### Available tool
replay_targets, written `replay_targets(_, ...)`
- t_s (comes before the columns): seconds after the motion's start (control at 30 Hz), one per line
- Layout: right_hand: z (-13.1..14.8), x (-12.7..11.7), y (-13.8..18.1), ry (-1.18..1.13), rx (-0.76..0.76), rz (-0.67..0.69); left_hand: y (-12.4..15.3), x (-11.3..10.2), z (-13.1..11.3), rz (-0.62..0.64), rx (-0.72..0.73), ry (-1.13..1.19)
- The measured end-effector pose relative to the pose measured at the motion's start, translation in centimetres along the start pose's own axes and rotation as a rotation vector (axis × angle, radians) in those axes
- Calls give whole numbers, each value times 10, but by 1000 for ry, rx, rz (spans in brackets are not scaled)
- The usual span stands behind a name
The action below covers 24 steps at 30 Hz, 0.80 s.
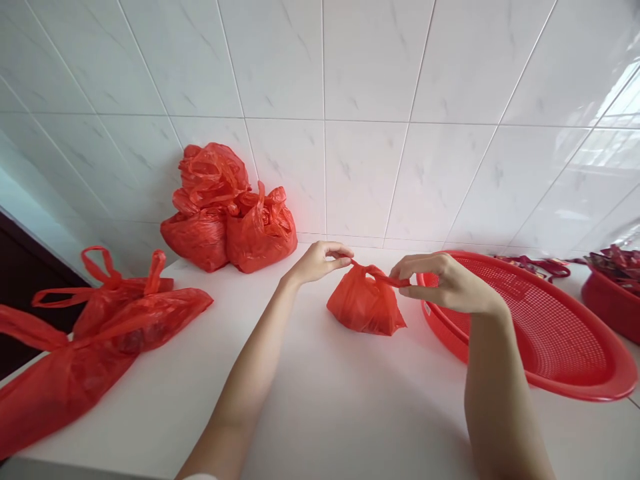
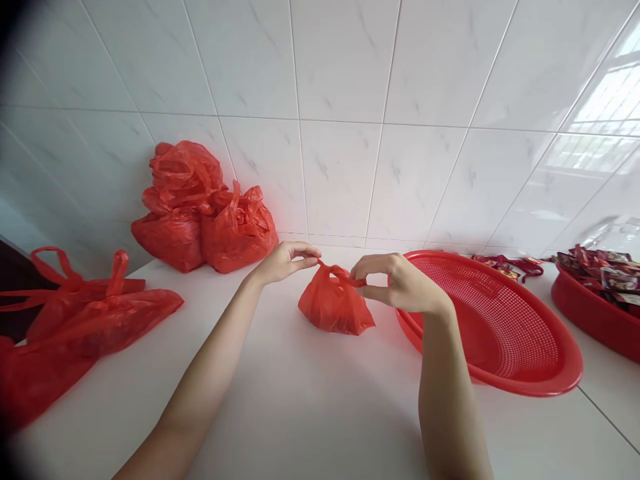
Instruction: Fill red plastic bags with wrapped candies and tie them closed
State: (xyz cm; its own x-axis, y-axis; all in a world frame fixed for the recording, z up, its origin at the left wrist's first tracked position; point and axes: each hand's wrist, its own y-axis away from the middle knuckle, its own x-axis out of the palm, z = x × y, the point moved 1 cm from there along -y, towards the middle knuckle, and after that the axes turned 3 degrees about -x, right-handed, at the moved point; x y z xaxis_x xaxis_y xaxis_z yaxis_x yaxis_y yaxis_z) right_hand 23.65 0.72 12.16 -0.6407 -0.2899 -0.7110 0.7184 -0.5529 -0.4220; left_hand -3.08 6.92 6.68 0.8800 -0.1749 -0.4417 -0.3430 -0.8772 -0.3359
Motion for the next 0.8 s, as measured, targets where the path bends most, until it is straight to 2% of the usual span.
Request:
replay_targets(0.13,3,-5,5,-23,17,128,-4,-4,25,9,-66,-53)
replay_targets(0.23,5,-9,9,-54,61,125,-5,-3,35,-5,-85,-71)
replay_targets(0.33,4,-11,11,-156,124,72,-6,-1,34,-42,-86,-79)
replay_targets(0.4,4,-10,10,-291,158,-22,-6,-1,25,-85,-71,-74)
replay_targets(0.47,3,-6,7,-425,162,-177,-3,0,9,-138,-17,-38)
replay_targets(0.53,3,1,1,-500,138,-344,2,2,-13,-175,109,36)
replay_targets(0.6,3,10,-6,-524,110,-452,10,7,-37,-160,272,100)
replay_targets(0.67,5,20,-14,-529,95,-482,18,16,-56,-119,350,86)
replay_targets(0.8,11,33,-23,-534,69,-433,25,35,-72,-155,304,4)
